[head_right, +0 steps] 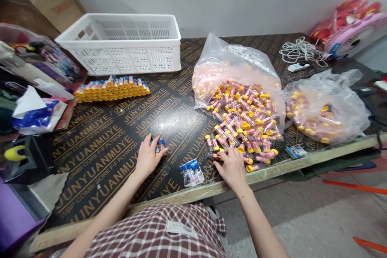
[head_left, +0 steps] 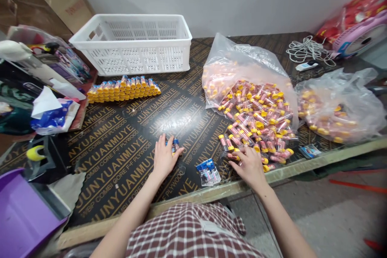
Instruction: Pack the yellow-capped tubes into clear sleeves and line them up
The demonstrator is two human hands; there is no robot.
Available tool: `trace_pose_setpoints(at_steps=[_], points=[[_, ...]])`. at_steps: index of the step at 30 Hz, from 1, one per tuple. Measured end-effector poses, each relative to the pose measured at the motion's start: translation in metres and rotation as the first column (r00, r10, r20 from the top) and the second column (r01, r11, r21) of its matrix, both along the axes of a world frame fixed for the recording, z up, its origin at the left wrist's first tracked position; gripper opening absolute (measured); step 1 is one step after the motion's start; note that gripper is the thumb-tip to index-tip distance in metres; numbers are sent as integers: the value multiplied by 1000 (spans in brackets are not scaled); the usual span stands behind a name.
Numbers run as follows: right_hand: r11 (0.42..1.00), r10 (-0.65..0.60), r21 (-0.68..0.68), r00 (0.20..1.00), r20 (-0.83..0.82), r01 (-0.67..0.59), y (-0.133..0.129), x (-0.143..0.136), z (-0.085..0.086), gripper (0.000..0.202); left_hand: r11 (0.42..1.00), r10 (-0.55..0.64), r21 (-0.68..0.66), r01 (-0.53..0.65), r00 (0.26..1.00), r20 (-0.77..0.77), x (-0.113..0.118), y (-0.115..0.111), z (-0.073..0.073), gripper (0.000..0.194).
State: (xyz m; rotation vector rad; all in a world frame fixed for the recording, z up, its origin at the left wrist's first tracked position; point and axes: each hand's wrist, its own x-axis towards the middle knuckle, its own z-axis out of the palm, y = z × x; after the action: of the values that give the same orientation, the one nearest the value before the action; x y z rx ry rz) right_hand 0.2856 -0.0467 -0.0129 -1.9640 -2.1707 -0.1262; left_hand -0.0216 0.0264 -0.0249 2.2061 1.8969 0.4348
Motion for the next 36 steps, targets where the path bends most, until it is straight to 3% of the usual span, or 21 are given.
trace_pose_setpoints(at_steps=[2,4,6,8,11,17,21,27,33,36], points=[[1000,-1,-1,1000,20,1,-1,0,-2,20,996,17,83,-17,1000,2,9,-6,11,60],[1000,0,-3,999,37,0,0,0,-3,21,993,-68,98,63,997,42,23,-15,21,49],[1000,-11,-3,999,40,11,1,-1,-4,19,973,-222,-33,227,970,102,38,-25,26,33],[1000,-22,-4,1000,22,22,2,-2,-4,15,925,-291,-207,319,944,155,51,-33,25,20],[1000,-12,-4,1000,-24,12,3,-4,-4,12,897,-239,-328,296,949,203,61,-37,16,13],[999,44,-1,984,-170,-45,1,-13,2,10,910,-183,-318,265,947,265,60,-37,10,23],[996,60,-50,954,-295,-78,-1,-29,5,9,905,-164,-334,264,940,298,62,-39,9,12],[992,18,-88,779,-627,-94,-4,-58,5,12,905,-175,-314,288,923,344,61,-41,5,8],[997,-63,-71,646,-760,14,-3,-73,12,13,927,-180,-242,288,905,386,57,-44,6,7],[998,-60,-39,572,-818,49,-3,-75,16,13,941,-96,-213,262,811,578,57,-41,11,13]])
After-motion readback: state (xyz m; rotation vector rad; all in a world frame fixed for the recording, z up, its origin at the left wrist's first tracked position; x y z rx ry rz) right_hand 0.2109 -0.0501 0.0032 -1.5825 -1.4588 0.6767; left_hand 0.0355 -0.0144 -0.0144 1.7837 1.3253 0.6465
